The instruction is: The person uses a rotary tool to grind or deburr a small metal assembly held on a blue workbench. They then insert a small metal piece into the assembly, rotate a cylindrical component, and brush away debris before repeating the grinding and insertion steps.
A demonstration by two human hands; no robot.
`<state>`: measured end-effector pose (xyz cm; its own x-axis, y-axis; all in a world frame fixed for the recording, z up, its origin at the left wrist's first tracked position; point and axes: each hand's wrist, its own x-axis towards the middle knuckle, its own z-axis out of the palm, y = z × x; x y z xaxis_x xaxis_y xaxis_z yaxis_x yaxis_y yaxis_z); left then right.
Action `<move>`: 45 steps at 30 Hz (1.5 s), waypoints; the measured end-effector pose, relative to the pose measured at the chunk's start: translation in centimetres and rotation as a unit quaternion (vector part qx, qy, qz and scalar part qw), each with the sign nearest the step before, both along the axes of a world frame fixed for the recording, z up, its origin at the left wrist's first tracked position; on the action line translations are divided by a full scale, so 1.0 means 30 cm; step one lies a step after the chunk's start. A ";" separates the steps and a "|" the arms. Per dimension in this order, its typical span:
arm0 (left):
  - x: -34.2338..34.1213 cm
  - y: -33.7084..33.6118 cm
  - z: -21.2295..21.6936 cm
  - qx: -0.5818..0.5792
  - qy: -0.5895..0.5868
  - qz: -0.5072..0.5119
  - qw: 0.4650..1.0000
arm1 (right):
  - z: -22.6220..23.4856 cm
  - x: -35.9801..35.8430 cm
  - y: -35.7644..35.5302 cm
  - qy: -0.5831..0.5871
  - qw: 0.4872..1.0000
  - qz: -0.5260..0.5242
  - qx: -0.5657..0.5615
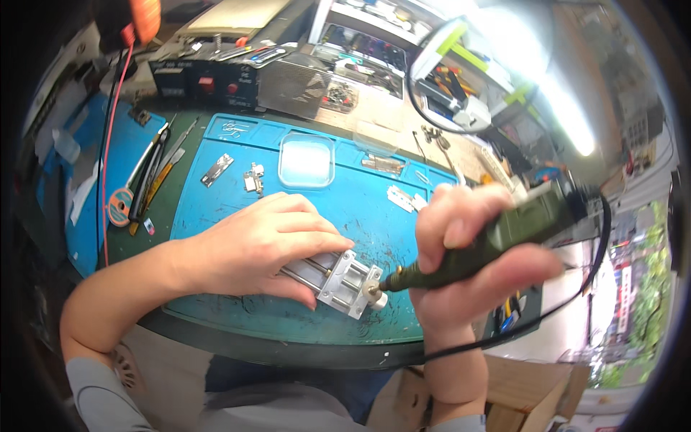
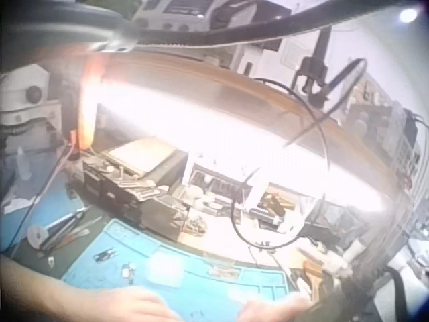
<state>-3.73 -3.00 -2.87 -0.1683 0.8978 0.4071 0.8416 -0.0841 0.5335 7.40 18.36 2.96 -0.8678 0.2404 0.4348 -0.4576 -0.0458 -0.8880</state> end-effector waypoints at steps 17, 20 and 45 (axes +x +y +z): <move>-0.025 -0.030 -0.010 -0.012 -0.067 -0.030 0.997 | -0.004 -0.020 -0.049 0.050 0.988 0.062 0.133; -0.026 -0.034 -0.005 -0.030 -0.067 -0.022 0.997 | -0.020 -0.022 -0.041 0.040 0.990 0.074 0.110; -0.074 -0.047 0.014 -0.069 -0.176 -0.094 0.977 | -0.062 -0.052 -0.062 0.111 0.984 0.124 0.062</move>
